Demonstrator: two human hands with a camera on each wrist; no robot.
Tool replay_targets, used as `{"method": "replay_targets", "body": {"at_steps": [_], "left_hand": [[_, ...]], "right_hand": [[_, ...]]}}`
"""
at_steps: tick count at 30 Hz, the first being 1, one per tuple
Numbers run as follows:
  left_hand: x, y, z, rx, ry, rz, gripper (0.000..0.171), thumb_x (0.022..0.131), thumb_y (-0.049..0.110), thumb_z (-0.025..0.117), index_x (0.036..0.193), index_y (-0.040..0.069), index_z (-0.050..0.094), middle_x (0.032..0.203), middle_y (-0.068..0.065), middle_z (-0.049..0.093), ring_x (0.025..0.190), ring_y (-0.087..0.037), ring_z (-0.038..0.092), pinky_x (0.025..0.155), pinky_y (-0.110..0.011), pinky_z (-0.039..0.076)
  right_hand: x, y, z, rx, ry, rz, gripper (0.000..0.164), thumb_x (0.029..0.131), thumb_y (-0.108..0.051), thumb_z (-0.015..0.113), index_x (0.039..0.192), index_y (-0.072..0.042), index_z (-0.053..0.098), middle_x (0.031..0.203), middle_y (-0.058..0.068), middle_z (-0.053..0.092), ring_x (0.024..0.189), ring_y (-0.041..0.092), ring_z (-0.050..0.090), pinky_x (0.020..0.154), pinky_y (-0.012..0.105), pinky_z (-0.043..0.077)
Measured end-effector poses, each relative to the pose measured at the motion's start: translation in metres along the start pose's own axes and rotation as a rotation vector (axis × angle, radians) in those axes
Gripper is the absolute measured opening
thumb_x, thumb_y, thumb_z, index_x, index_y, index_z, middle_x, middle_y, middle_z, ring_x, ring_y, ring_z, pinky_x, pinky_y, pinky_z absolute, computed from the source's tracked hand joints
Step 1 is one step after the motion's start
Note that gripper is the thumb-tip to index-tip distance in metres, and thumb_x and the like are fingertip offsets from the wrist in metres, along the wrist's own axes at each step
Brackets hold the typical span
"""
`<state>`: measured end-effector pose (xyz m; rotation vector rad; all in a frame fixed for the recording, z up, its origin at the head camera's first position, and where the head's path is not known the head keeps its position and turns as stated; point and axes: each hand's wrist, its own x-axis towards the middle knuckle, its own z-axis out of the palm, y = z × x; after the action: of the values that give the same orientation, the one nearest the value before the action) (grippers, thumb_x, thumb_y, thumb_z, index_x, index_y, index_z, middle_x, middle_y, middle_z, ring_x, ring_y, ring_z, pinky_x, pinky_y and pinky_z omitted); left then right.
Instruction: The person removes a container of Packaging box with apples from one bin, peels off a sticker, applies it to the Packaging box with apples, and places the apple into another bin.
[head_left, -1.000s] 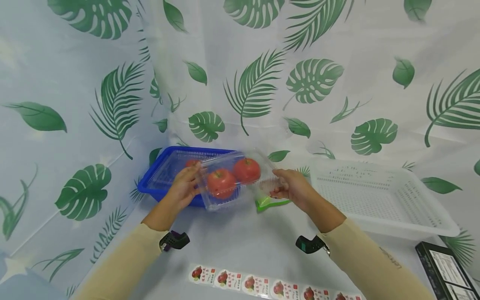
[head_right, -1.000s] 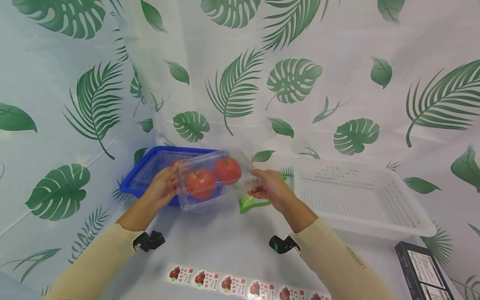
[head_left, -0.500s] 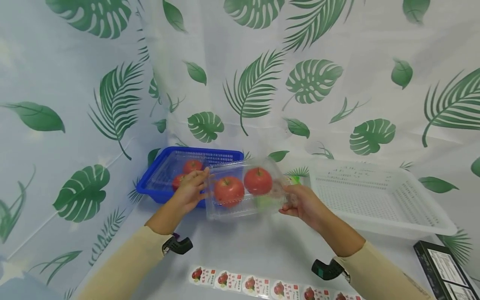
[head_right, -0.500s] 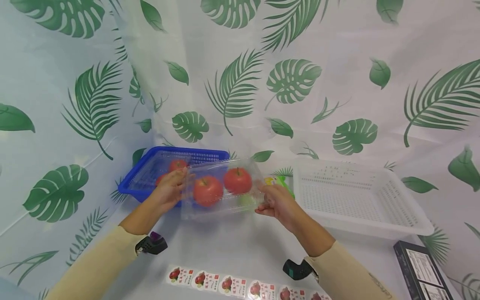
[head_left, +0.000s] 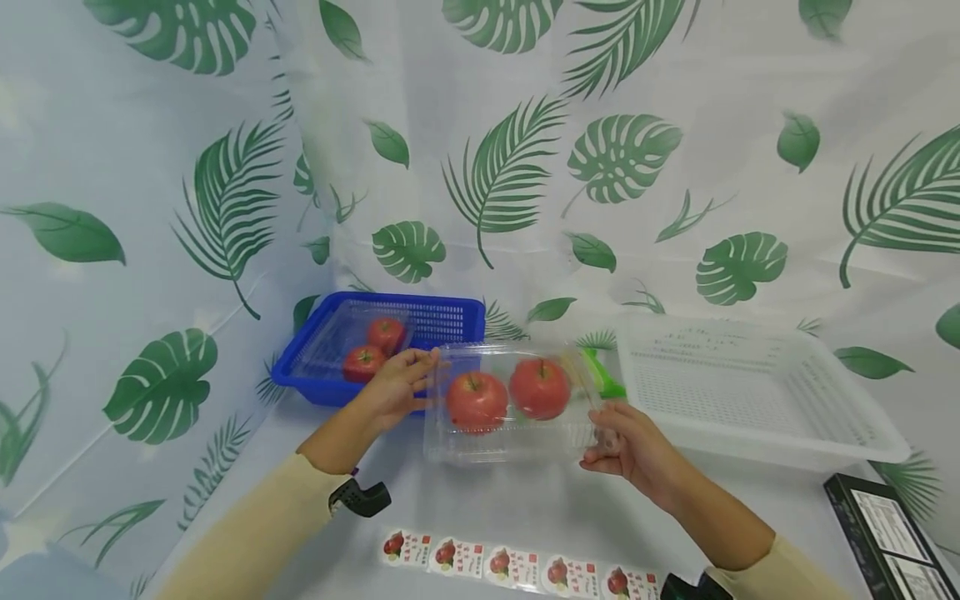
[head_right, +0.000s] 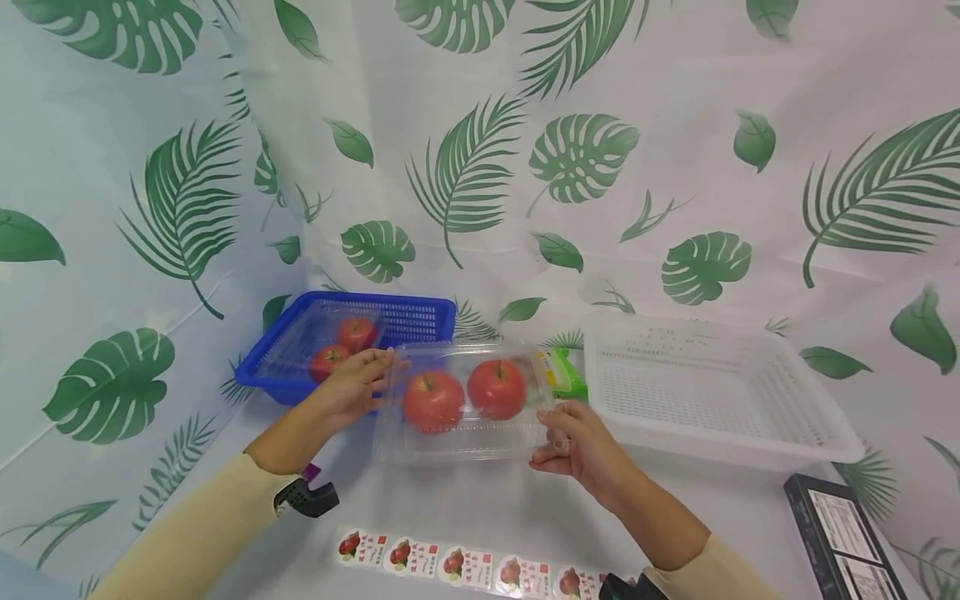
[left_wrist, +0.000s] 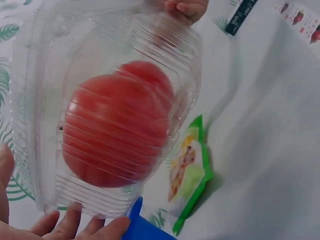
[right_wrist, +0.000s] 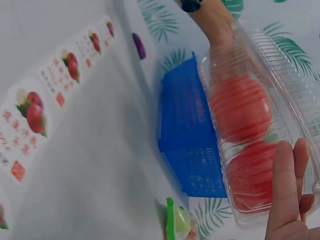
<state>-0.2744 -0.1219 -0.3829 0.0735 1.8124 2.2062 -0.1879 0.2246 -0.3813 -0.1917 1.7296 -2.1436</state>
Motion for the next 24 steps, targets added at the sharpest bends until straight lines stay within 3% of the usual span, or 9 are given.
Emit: {"method": "replay_targets", "body": {"at_steps": [4, 11, 15, 20, 24], "left_hand": [[-0.003, -0.004, 0.003, -0.009, -0.085, -0.035, 0.033, 0.098, 0.019, 0.060, 0.122, 0.005, 0.042, 0.140, -0.018, 0.049, 0.127, -0.034, 0.046, 0.093, -0.051, 0.048], [-0.003, -0.013, 0.009, -0.034, -0.219, -0.041, 0.053, 0.093, 0.011, 0.064, 0.139, 0.004, 0.037, 0.143, -0.019, 0.043, 0.130, -0.035, 0.042, 0.098, -0.058, 0.042], [-0.006, -0.018, 0.017, -0.037, -0.258, -0.043, 0.066, 0.091, 0.008, 0.068, 0.146, 0.006, 0.032, 0.149, -0.017, 0.038, 0.134, -0.034, 0.038, 0.100, -0.053, 0.043], [-0.011, -0.026, 0.029, -0.062, -0.307, -0.059, 0.075, 0.090, 0.004, 0.067, 0.151, 0.005, 0.023, 0.156, -0.017, 0.027, 0.139, -0.035, 0.030, 0.103, -0.050, 0.040], [-0.010, -0.037, 0.035, -0.052, -0.291, -0.073, 0.076, 0.090, 0.004, 0.067, 0.152, 0.007, 0.022, 0.154, -0.021, 0.028, 0.139, -0.037, 0.031, 0.104, -0.054, 0.037]], "right_hand": [[-0.013, 0.003, -0.003, 0.021, -0.019, -0.007, 0.015, 0.103, -0.021, 0.046, 0.099, -0.007, 0.044, 0.073, 0.003, 0.055, 0.072, 0.018, 0.069, 0.083, 0.043, 0.055], [-0.029, 0.011, -0.011, 0.040, -0.001, 0.010, 0.015, 0.104, -0.018, 0.044, 0.111, -0.005, 0.043, 0.083, 0.004, 0.058, 0.074, 0.019, 0.069, 0.085, 0.042, 0.054], [-0.035, 0.017, -0.017, 0.036, -0.011, -0.003, 0.016, 0.104, -0.019, 0.042, 0.112, -0.005, 0.044, 0.093, 0.006, 0.058, 0.075, 0.019, 0.068, 0.086, 0.043, 0.054], [-0.043, 0.026, -0.025, 0.059, -0.043, -0.002, 0.013, 0.104, -0.017, 0.040, 0.104, -0.008, 0.048, 0.092, 0.005, 0.054, 0.076, 0.020, 0.068, 0.087, 0.044, 0.053], [-0.047, 0.033, -0.031, 0.078, -0.068, 0.012, 0.014, 0.104, -0.015, 0.038, 0.105, -0.008, 0.049, 0.095, 0.007, 0.056, 0.078, 0.020, 0.068, 0.088, 0.045, 0.053]]}}
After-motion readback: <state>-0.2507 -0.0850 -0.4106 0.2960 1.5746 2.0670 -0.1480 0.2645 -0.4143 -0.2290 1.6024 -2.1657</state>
